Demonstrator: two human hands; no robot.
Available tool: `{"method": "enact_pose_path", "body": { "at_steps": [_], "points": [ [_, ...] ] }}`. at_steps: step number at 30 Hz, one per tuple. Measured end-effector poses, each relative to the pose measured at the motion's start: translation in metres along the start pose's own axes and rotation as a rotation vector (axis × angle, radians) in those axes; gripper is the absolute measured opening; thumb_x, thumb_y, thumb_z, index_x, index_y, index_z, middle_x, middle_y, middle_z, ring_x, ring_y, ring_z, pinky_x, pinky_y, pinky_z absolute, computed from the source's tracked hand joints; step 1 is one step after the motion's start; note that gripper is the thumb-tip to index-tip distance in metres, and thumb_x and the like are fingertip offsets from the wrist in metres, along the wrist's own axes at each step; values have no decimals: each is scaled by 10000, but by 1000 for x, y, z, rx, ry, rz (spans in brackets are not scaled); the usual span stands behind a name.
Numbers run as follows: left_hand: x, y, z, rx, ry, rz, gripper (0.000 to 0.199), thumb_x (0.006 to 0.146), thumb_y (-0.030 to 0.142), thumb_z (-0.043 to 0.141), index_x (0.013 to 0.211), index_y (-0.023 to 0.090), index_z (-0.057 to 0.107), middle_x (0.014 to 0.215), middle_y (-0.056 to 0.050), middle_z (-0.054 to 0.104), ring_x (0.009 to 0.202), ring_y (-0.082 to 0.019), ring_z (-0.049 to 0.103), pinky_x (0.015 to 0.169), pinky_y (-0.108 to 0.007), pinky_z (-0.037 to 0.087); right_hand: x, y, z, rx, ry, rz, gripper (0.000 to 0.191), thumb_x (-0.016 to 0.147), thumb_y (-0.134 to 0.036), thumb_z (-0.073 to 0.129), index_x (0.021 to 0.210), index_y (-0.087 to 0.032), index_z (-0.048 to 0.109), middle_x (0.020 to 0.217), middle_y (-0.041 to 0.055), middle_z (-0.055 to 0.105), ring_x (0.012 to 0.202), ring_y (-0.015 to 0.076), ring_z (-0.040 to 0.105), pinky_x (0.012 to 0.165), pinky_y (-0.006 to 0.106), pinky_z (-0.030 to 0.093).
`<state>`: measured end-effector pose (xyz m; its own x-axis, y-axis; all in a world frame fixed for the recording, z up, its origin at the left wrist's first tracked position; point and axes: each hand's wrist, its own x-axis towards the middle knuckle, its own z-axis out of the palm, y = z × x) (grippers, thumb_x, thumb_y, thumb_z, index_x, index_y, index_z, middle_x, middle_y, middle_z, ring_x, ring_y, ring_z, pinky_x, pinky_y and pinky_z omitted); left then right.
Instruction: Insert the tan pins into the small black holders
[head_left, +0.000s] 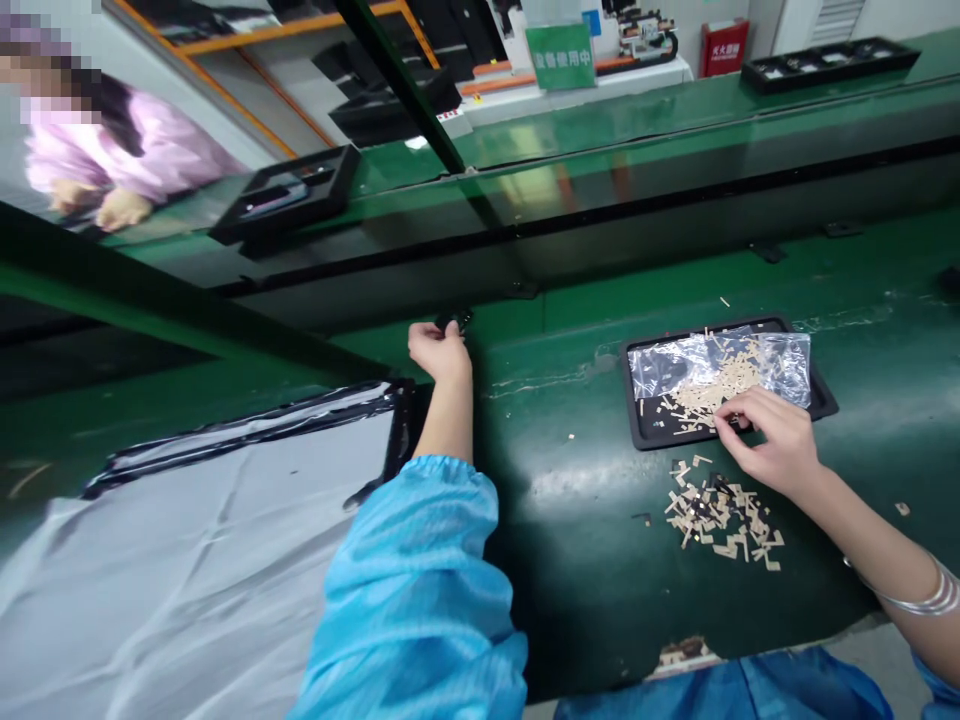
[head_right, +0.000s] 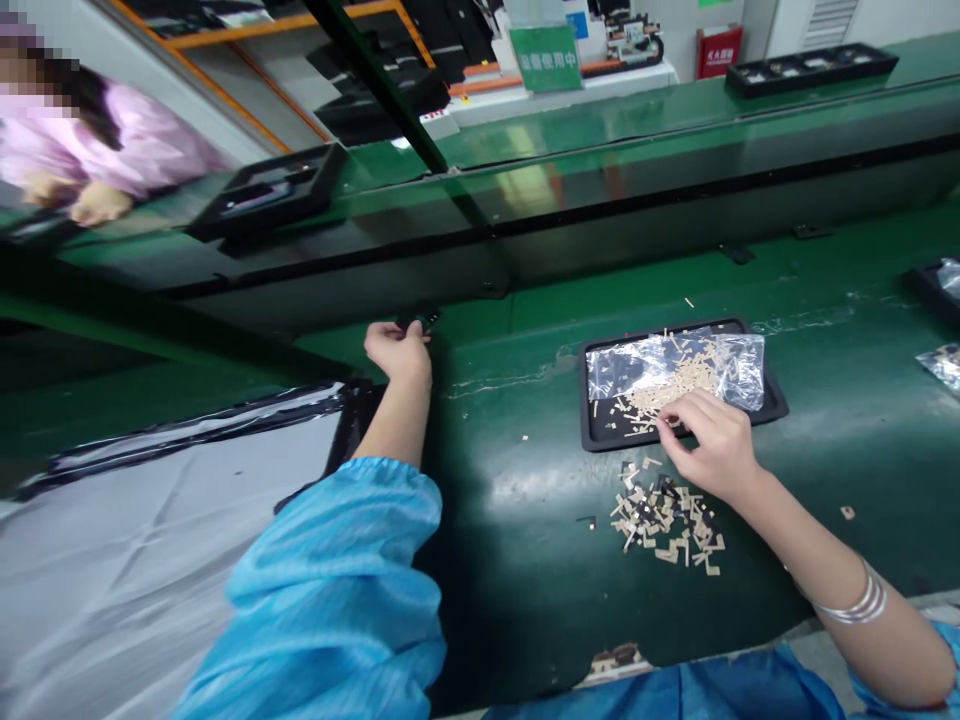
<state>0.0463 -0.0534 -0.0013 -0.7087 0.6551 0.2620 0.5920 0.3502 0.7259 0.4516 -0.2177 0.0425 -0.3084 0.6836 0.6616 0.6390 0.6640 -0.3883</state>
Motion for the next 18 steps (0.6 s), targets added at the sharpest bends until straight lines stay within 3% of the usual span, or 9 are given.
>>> {"method": "enact_pose_path", "body": {
  "at_steps": [4,7,9,12,15,18],
  "points": [
    [-29,28,2,-190,116,89,77,800,138,535,835,137,466,782,1,514,737,-106,550,723,-218,475,0,-1,1,31,11,51,129,777,-66,561,736,-189,560,623,-9,577,568,105,514,529,244,417],
    [-74,66,-1,-482,14,171,101,761,176,601,823,133,534,759,8,538,675,-87,525,645,-187,446,-1,-1,2,83,26,144,113,779,-93,561,720,-189,570,600,-19,552,531,96,474,516,247,402],
    [-114,92,-8,-770,-215,180,131,751,226,615,827,135,558,708,21,526,532,-61,445,502,-179,380,-2,1,1,158,43,279,88,775,-126,576,716,-191,583,592,-24,544,499,90,448,490,244,389],
    [-178,118,-21,-989,-636,175,179,783,317,606,767,148,548,677,16,521,571,-71,485,509,-169,395,-3,6,1,339,66,537,48,766,-194,612,719,-197,602,639,-10,586,522,100,494,483,241,402],
    [-227,124,-31,-1038,-986,86,221,799,365,600,786,165,508,662,23,504,577,-70,491,502,-157,421,-2,11,2,555,119,714,78,747,-250,655,717,-197,606,673,7,621,577,118,554,503,240,426],
    [-252,121,-31,-1023,-1265,-41,309,768,414,631,869,188,447,691,30,493,536,-81,489,408,-171,440,-1,12,2,693,170,797,128,732,-280,685,706,-191,598,648,8,617,519,99,507,446,222,381]
  ]
}}
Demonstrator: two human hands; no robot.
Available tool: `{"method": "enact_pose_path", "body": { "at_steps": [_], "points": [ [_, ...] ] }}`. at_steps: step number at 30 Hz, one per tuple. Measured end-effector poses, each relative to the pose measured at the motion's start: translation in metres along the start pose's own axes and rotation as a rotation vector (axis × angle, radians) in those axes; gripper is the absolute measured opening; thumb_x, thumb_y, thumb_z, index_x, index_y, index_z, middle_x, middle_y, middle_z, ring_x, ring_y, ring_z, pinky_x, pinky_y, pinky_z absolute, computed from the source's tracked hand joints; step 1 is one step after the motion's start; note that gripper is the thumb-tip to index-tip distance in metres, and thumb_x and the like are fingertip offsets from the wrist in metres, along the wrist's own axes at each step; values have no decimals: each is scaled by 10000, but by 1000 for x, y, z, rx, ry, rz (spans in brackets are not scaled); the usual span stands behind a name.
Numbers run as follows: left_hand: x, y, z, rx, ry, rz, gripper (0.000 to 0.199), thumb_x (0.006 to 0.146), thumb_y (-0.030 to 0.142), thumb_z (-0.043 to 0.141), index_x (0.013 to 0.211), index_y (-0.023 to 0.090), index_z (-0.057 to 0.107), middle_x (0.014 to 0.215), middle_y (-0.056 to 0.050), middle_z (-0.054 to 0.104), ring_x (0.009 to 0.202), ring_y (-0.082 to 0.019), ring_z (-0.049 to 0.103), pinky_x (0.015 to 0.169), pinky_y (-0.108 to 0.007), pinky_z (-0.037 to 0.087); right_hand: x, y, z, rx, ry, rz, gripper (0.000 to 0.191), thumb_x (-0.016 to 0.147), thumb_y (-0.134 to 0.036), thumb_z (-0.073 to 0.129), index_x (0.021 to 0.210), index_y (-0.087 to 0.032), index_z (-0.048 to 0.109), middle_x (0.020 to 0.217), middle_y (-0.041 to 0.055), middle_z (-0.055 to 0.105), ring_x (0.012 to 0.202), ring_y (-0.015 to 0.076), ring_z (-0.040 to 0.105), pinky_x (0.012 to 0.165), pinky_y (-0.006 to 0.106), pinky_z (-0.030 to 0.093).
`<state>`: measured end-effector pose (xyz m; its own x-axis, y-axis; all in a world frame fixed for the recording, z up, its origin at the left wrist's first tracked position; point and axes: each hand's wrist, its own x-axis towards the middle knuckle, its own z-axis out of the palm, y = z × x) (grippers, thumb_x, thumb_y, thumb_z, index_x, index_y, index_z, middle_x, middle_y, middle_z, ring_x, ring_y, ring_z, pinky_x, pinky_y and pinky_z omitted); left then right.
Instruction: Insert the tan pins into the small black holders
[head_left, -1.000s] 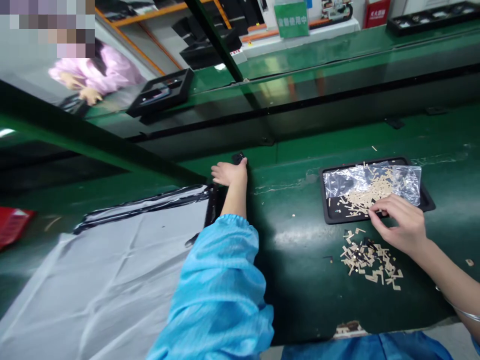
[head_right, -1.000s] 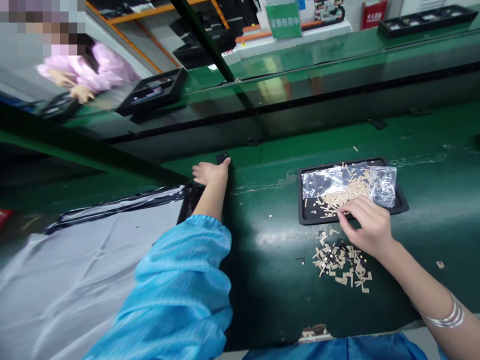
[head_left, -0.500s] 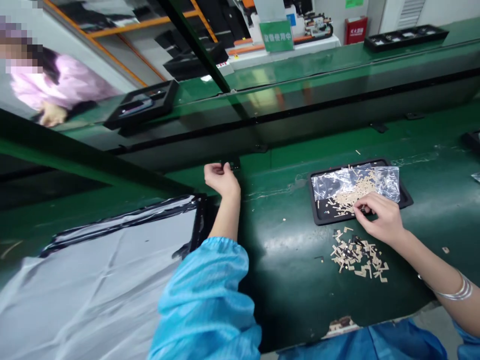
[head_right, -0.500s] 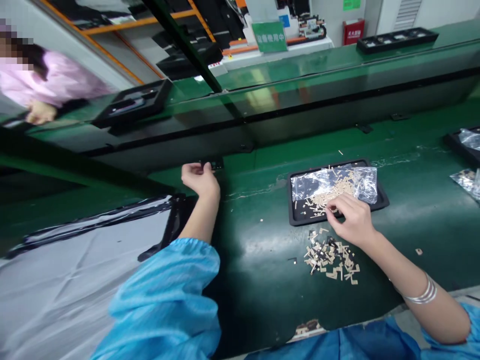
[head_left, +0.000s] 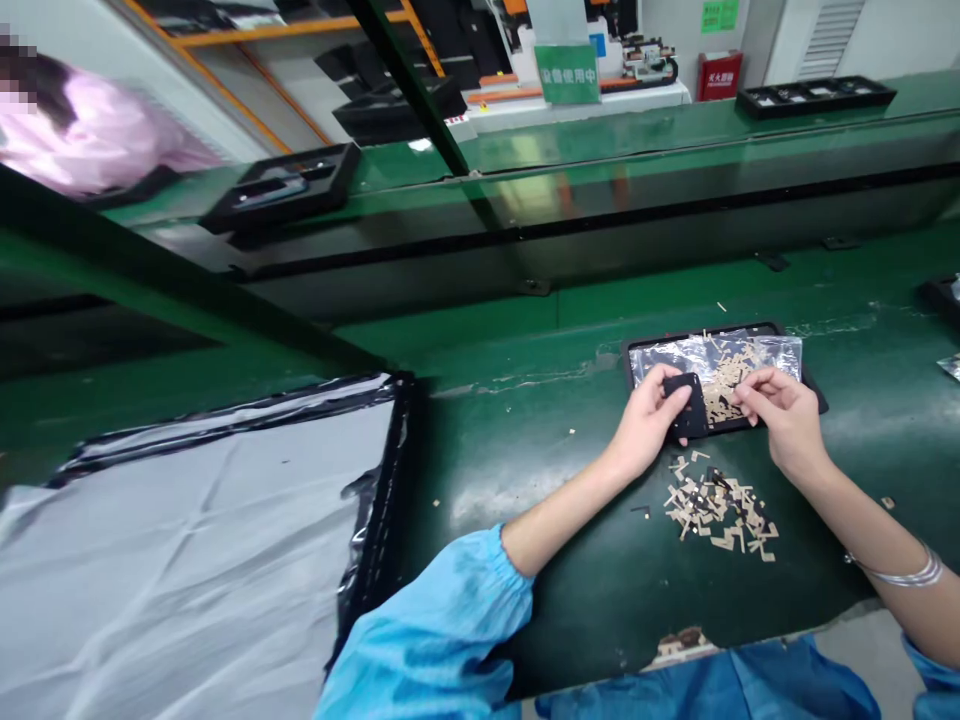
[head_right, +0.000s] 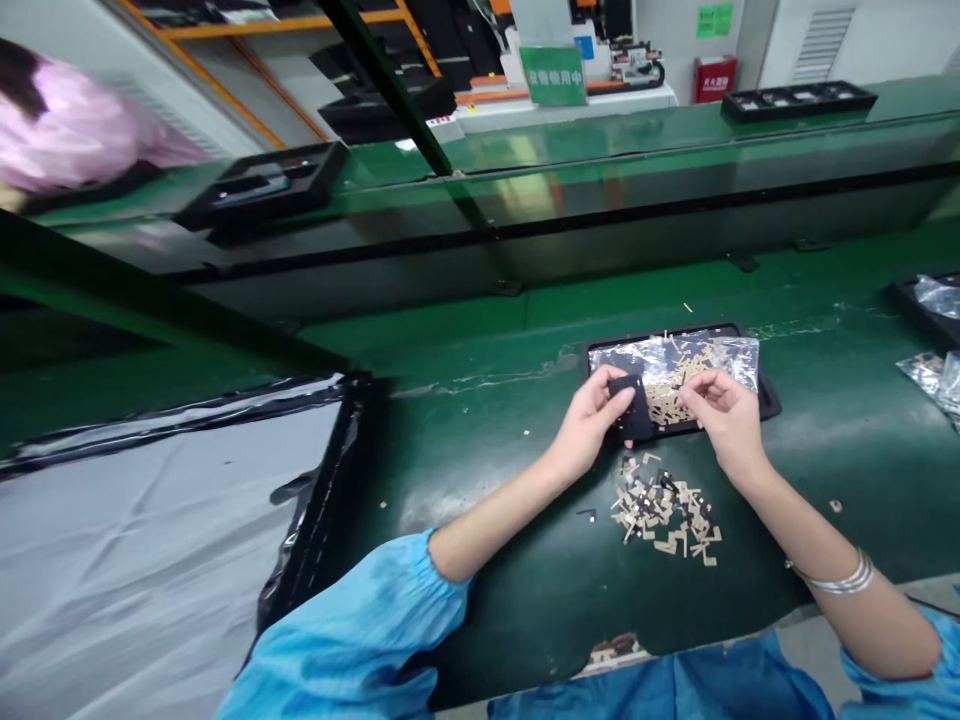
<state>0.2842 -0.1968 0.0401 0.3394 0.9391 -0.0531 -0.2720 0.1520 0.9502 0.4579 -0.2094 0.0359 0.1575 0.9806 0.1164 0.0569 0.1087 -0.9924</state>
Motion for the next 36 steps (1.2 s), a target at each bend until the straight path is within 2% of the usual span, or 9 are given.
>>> {"method": "enact_pose_path", "body": {
  "at_steps": [2,4,9,17,27,36],
  "points": [
    [-1,-5,2,-31,-48,-52,379,721,410,679,899,196,421,748,23,497,566,-91,510,383,-178,466,-1,-2,2,13,8,6,140,725,-285,697,704,-189,598,651,9,612,519,96,497,428,214,362],
    [-1,-6,2,-15,-53,-49,394,694,383,704,889,192,421,792,11,503,604,-91,518,377,-163,474,-4,-4,4,-25,14,-10,133,718,-278,701,701,-190,602,667,10,607,548,102,517,435,212,377],
    [-1,-4,3,61,-65,-53,328,712,314,681,866,184,422,789,-2,529,589,-79,511,355,-129,458,-12,-12,9,-182,7,-64,69,737,-231,663,710,-201,607,723,16,626,617,121,580,498,225,451],
    [-4,-1,3,115,-82,-7,276,718,264,669,806,181,420,742,14,500,584,-68,498,396,-129,475,-17,-20,11,-360,28,-145,60,752,-177,629,711,-204,595,736,24,645,614,129,583,447,226,422],
    [-5,0,3,211,-101,52,196,731,240,636,758,167,456,744,15,472,626,-69,477,439,-116,424,-19,-22,14,-399,15,-156,86,742,-142,615,694,-206,584,714,8,633,574,108,553,462,224,430],
    [-6,2,3,212,-104,65,184,740,230,631,753,170,458,724,23,460,616,-65,471,450,-123,408,-16,-19,12,-317,-45,-143,74,762,-166,624,711,-217,605,722,10,628,614,119,573,468,229,445]
  ]
}}
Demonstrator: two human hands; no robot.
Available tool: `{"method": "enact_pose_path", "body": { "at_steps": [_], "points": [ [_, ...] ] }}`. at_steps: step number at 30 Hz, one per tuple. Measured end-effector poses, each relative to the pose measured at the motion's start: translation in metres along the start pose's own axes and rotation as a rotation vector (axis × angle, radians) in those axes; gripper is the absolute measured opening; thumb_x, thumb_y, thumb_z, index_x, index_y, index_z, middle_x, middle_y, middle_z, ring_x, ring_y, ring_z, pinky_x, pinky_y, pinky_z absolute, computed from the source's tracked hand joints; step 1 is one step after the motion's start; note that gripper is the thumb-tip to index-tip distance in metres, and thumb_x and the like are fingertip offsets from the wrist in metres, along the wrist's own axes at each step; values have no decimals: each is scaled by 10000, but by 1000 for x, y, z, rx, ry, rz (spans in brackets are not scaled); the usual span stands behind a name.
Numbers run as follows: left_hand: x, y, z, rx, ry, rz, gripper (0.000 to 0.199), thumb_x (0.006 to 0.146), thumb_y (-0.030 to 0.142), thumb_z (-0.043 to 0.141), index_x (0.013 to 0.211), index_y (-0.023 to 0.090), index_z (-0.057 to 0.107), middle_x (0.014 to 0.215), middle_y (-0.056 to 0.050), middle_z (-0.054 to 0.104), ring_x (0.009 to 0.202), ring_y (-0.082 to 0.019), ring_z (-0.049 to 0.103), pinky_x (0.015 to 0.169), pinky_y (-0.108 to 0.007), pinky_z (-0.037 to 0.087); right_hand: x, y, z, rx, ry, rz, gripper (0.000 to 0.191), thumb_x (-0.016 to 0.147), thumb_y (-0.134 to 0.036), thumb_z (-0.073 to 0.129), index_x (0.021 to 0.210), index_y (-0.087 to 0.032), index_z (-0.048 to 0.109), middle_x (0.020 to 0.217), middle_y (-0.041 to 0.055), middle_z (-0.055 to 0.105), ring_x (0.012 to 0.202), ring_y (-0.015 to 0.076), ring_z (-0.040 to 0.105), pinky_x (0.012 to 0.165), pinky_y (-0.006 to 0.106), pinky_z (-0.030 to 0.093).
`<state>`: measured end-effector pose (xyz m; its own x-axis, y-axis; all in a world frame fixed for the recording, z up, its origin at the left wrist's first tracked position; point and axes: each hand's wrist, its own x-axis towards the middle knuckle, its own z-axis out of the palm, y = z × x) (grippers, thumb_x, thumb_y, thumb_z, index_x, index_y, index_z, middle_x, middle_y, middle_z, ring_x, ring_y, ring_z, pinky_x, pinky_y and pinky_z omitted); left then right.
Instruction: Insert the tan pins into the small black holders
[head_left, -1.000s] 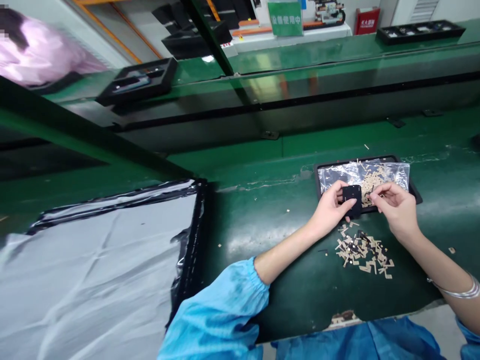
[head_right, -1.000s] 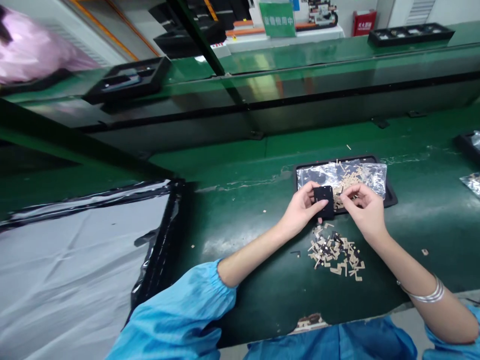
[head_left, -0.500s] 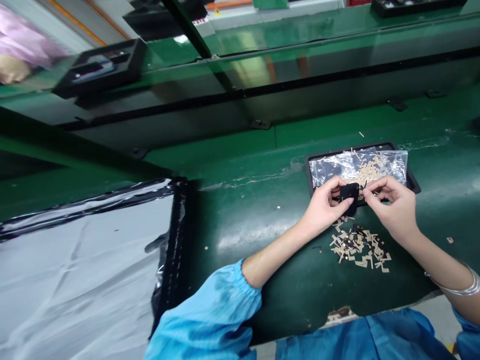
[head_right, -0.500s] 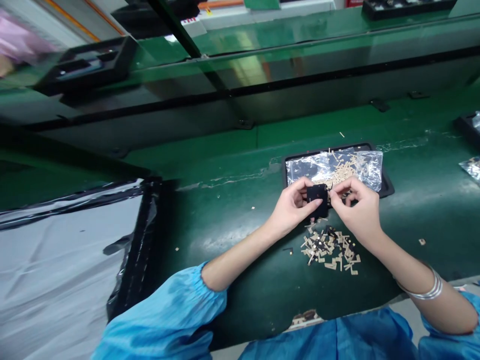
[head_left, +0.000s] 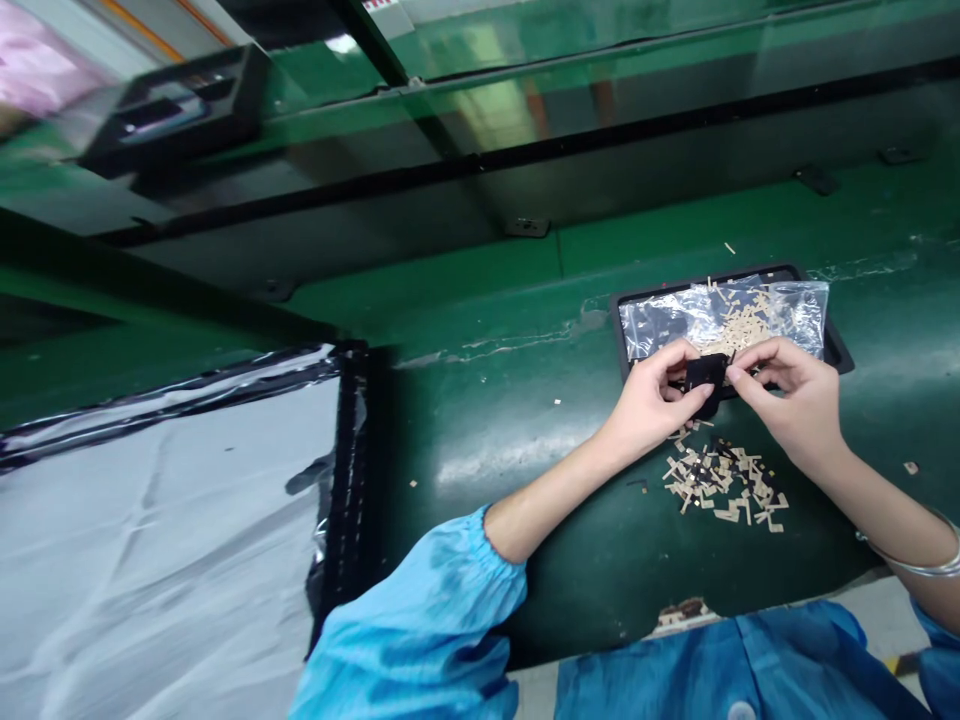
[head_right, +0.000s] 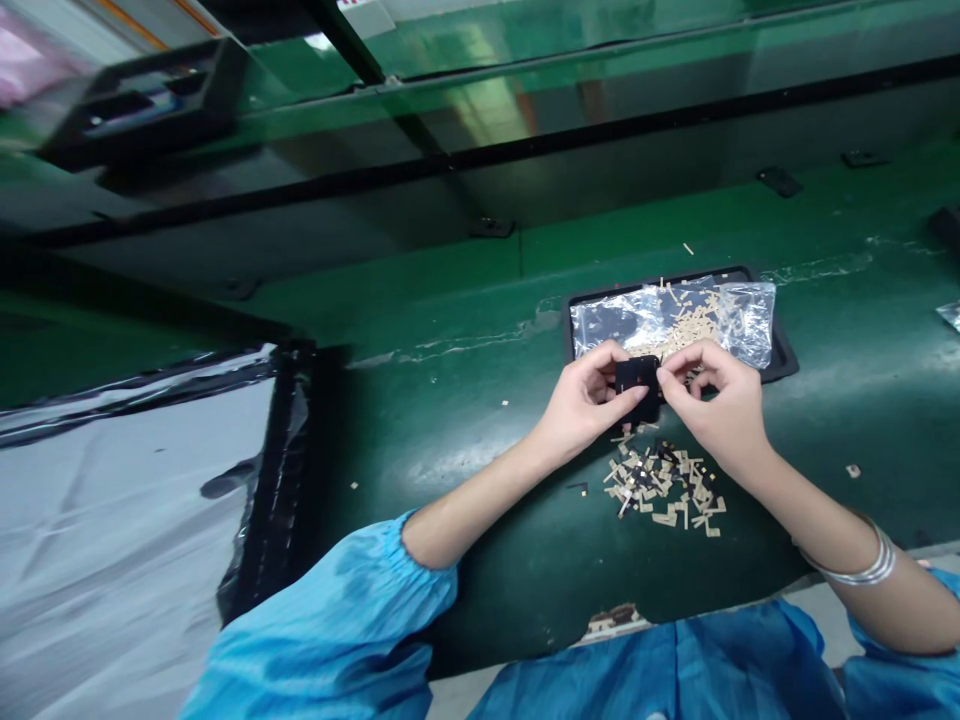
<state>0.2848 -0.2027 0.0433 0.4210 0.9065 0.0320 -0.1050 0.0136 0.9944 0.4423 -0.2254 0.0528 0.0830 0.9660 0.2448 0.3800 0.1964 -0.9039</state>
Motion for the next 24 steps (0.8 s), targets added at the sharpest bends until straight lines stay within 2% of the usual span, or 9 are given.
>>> {"method": "enact_pose_path", "body": {
  "at_steps": [7,14,24],
  "points": [
    [1,0,0,9,8,7,200,734,243,640,752,176,453,716,22,474,648,-81,495,480,-147,403,3,3,0,70,-18,60,54,757,-183,641,724,-219,617,709,11,630,626,131,600,516,247,495],
    [1,0,0,-45,-8,26,199,739,234,650,756,177,460,728,24,489,661,-82,510,552,-178,458,3,6,-1,107,-14,85,78,753,-164,655,719,-226,621,695,8,619,611,127,587,509,251,484],
    [1,1,-1,-51,-19,8,216,732,258,663,758,178,464,723,23,495,623,-74,508,483,-147,453,4,8,0,143,-23,105,66,754,-198,656,726,-211,598,676,11,613,592,124,579,452,235,460]
  ]
}}
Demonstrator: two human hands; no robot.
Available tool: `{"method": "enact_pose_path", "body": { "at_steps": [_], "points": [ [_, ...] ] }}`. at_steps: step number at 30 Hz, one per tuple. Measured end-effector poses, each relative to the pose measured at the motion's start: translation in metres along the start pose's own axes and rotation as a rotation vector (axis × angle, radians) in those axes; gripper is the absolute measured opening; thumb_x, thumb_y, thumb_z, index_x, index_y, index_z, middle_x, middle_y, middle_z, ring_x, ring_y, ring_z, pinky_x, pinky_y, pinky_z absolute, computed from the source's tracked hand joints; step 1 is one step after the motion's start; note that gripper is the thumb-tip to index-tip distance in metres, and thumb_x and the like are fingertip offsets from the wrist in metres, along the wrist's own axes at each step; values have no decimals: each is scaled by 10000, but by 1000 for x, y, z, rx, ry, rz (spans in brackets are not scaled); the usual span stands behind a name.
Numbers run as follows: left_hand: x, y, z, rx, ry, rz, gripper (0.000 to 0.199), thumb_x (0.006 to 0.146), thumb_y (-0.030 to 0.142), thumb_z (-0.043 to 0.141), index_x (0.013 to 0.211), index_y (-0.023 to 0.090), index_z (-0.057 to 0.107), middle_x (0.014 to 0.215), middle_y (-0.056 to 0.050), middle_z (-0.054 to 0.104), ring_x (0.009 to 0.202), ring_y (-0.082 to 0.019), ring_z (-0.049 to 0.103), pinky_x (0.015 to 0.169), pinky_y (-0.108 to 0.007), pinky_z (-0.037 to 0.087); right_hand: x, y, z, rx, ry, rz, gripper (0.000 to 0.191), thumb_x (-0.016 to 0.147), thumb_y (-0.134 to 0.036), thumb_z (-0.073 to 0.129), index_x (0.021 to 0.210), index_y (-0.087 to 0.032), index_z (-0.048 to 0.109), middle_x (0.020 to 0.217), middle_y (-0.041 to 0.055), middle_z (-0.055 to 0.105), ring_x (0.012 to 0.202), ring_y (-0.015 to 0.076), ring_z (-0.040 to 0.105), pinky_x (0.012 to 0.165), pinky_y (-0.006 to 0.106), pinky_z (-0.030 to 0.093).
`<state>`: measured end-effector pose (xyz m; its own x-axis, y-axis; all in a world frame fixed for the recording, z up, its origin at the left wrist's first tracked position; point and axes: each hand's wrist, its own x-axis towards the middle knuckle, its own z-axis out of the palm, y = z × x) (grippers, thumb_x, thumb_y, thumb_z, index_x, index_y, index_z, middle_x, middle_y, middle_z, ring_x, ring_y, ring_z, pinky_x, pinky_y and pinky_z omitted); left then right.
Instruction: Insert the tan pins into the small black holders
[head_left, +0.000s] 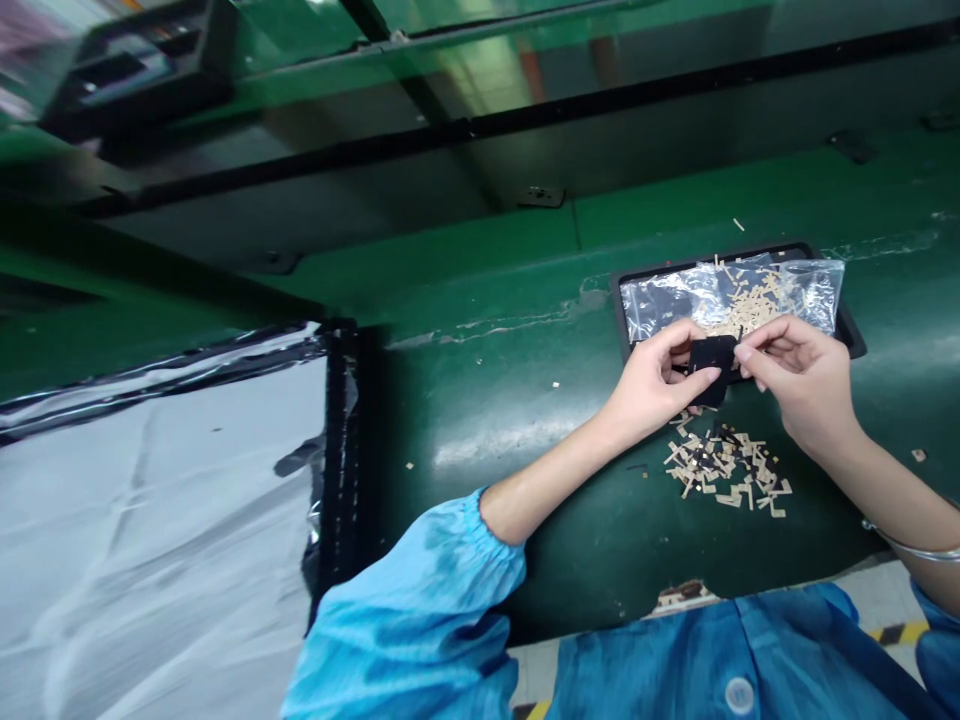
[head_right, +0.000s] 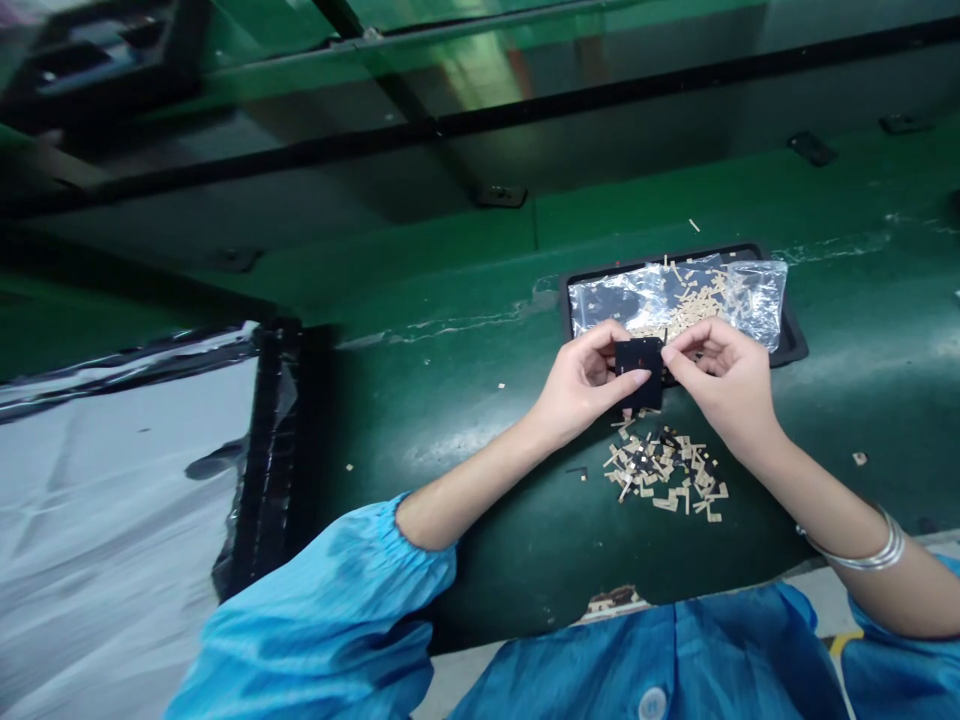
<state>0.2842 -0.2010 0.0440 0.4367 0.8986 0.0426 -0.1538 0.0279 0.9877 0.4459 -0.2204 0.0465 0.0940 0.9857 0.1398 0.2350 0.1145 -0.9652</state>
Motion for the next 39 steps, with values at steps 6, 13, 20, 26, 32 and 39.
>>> {"method": "enact_pose_path", "body": {
  "at_steps": [6,13,20,26,32,39],
  "points": [
    [0,0,0,-50,-11,-11,211,734,237,663,758,176,462,731,21,504,602,-69,514,456,-141,457,0,1,0,15,0,-3,74,753,-203,663,721,-212,597,682,14,613,605,131,585,468,248,472],
    [0,0,-1,-83,-25,-52,224,725,258,681,781,179,478,757,11,547,621,-89,561,463,-159,486,0,0,0,40,4,14,71,748,-177,662,722,-208,603,675,5,608,588,115,566,469,233,463],
    [0,0,-1,-107,-43,-57,219,733,248,667,800,179,470,739,16,549,575,-85,566,423,-160,480,1,0,0,100,6,47,73,728,-176,677,709,-202,612,664,-6,605,569,108,557,485,237,472],
    [1,-1,-1,-61,-36,-21,207,732,230,655,786,171,464,747,26,546,623,-69,569,492,-148,502,1,1,-1,115,1,24,75,728,-172,689,706,-205,626,665,-12,603,570,104,550,490,232,461],
    [0,0,0,-7,-19,-26,191,735,231,642,793,176,468,758,21,539,632,-78,571,453,-142,494,1,2,-1,105,10,8,79,735,-172,692,703,-197,624,677,-13,601,571,96,541,489,228,446],
    [1,-1,-1,-84,-55,-64,217,732,244,648,810,184,455,784,12,557,615,-85,580,402,-145,483,2,2,-1,136,3,50,104,727,-175,701,682,-236,629,642,-9,597,533,109,523,459,251,430]
  ]
}}
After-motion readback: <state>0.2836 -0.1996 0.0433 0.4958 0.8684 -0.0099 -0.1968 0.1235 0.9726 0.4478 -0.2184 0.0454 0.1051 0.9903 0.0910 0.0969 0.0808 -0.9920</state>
